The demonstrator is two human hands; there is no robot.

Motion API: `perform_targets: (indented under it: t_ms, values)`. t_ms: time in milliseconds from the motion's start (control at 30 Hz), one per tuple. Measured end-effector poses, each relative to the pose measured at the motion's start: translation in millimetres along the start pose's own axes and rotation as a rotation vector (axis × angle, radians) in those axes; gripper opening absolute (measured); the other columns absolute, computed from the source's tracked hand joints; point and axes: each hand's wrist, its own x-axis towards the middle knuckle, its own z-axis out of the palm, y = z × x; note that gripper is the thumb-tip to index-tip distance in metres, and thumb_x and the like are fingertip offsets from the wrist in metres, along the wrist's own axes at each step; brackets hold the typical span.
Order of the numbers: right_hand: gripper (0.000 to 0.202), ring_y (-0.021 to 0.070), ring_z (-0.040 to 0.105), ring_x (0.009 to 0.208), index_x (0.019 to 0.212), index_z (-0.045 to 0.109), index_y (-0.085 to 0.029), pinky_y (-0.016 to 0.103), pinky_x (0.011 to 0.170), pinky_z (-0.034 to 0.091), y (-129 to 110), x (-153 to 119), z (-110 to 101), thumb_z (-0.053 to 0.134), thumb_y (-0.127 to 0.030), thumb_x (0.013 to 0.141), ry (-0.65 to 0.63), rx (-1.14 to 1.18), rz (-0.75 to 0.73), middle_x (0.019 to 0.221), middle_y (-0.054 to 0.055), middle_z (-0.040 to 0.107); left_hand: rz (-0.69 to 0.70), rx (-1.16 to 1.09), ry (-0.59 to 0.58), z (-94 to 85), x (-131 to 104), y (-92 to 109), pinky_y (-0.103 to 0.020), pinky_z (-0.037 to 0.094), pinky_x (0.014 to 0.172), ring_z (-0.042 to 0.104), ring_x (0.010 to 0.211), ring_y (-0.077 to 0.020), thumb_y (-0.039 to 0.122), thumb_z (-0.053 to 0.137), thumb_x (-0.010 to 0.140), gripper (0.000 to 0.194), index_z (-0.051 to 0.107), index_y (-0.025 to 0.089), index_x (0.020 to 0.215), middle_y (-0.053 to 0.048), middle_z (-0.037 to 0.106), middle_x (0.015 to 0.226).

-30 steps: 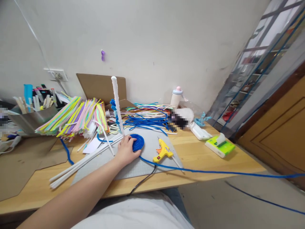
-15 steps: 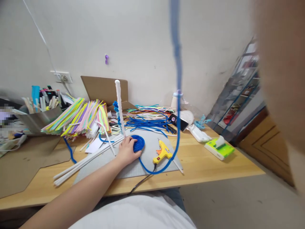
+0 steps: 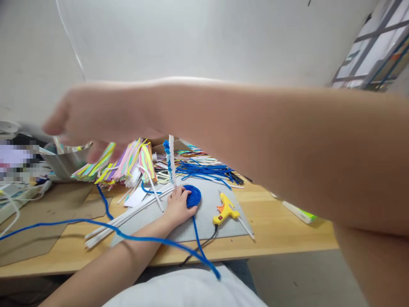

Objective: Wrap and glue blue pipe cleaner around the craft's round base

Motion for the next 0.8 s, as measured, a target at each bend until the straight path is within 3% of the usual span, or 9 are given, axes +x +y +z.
perform_targets:
  t_ms: [33, 100, 200, 267, 300, 400, 467, 633, 800]
  values:
    - [0.068, 0.0239, 0.016, 0.131, 0.053, 0.042, 0.002, 0.054, 0.085, 0.027, -29, 8, 1, -0.024, -0.015, 0.051, -0.031, -0.102, 0.042, 0.066, -0.008, 0.048, -0.003, -0.001, -0.002, -0.1, 0, 0, -0.044, 0.031, 0.099, 0.038, 0.119, -0.0298, 0.047, 0.062, 0.067, 0.058, 0.051, 0.024, 0.119, -0.008, 0.044, 0.124]
    - [0.067, 0.0156, 0.051, 0.112, 0.055, 0.048, 0.004, 0.042, 0.079, 0.041, -81, 5, -2, -0.012, -0.024, 0.063, -0.158, -0.336, 0.054, 0.073, -0.004, 0.060, -0.011, 0.000, -0.011, -0.6, 0, 0, -0.045, 0.030, 0.099, 0.037, 0.121, -0.0312, 0.047, 0.062, 0.067, 0.059, 0.051, 0.024, 0.119, -0.009, 0.045, 0.125]
    - [0.045, 0.0098, 0.066, 0.086, 0.086, 0.066, -0.002, 0.026, 0.076, 0.048, -101, -37, -20, 0.040, -0.037, 0.074, -0.552, -0.709, 0.085, 0.089, 0.000, 0.071, -0.017, 0.002, -0.022, -1.9, 1, 2, -0.046, 0.030, 0.100, 0.035, 0.123, -0.0316, 0.047, 0.062, 0.068, 0.059, 0.049, 0.025, 0.120, -0.009, 0.044, 0.127]
    - [0.036, 0.0137, 0.068, 0.085, 0.106, 0.067, -0.014, 0.028, 0.081, 0.049, -67, -68, -37, 0.056, -0.028, 0.075, -0.513, -0.964, 0.171, 0.093, 0.001, 0.073, -0.020, 0.002, -0.027, -2.2, 1, 2, -0.045, 0.030, 0.100, 0.036, 0.122, -0.0305, 0.047, 0.063, 0.067, 0.058, 0.049, 0.025, 0.120, -0.008, 0.044, 0.127]
    - [0.034, 0.0182, 0.066, 0.094, 0.109, 0.067, -0.016, 0.033, 0.089, 0.047, -41, -80, -45, 0.058, -0.022, 0.077, -0.386, -1.075, 0.171, 0.101, 0.004, 0.072, -0.021, 0.001, -0.028, -2.1, 1, 2, -0.044, 0.030, 0.100, 0.037, 0.121, -0.0299, 0.046, 0.063, 0.067, 0.058, 0.050, 0.025, 0.119, -0.008, 0.044, 0.127]
    - [0.036, 0.0279, 0.050, 0.121, 0.110, 0.067, -0.016, 0.051, 0.109, 0.021, 41, -102, -57, 0.051, -0.008, 0.079, -0.115, -1.280, 0.112, 0.126, 0.013, 0.059, -0.017, -0.005, -0.024, -0.5, 2, 1, -0.043, 0.030, 0.100, 0.037, 0.121, -0.0291, 0.046, 0.065, 0.066, 0.058, 0.051, 0.026, 0.118, -0.007, 0.045, 0.125]
    - [0.043, 0.0255, 0.044, 0.127, 0.123, 0.059, -0.019, 0.054, 0.112, 0.011, 78, -110, -57, 0.043, -0.011, 0.084, -0.088, -1.229, 0.103, 0.135, 0.010, 0.051, -0.008, -0.012, -0.017, 0.6, 3, 0, -0.043, 0.030, 0.100, 0.038, 0.121, -0.0288, 0.046, 0.065, 0.066, 0.057, 0.051, 0.026, 0.118, -0.007, 0.045, 0.125]
    - [0.044, 0.0202, 0.039, 0.131, 0.128, 0.054, -0.023, 0.055, 0.112, 0.007, 101, -116, -51, 0.033, -0.017, 0.089, -0.041, -1.082, 0.116, 0.139, 0.007, 0.048, 0.073, -0.039, -0.035, -2.5, 11, -7, -0.043, 0.034, 0.098, 0.039, 0.120, -0.0300, 0.044, 0.066, 0.064, 0.056, 0.054, 0.024, 0.114, -0.007, 0.047, 0.122]
    - [0.042, 0.0190, 0.039, 0.131, 0.119, 0.061, -0.022, 0.052, 0.112, 0.004, 104, -96, -60, 0.036, -0.013, 0.085, -0.065, -1.178, 0.104, 0.135, 0.008, 0.052, 0.328, -0.112, -0.191, -12.5, 28, -12, -0.041, 0.037, 0.098, 0.044, 0.114, -0.0288, 0.043, 0.070, 0.060, 0.060, 0.055, 0.023, 0.115, -0.008, 0.048, 0.119]
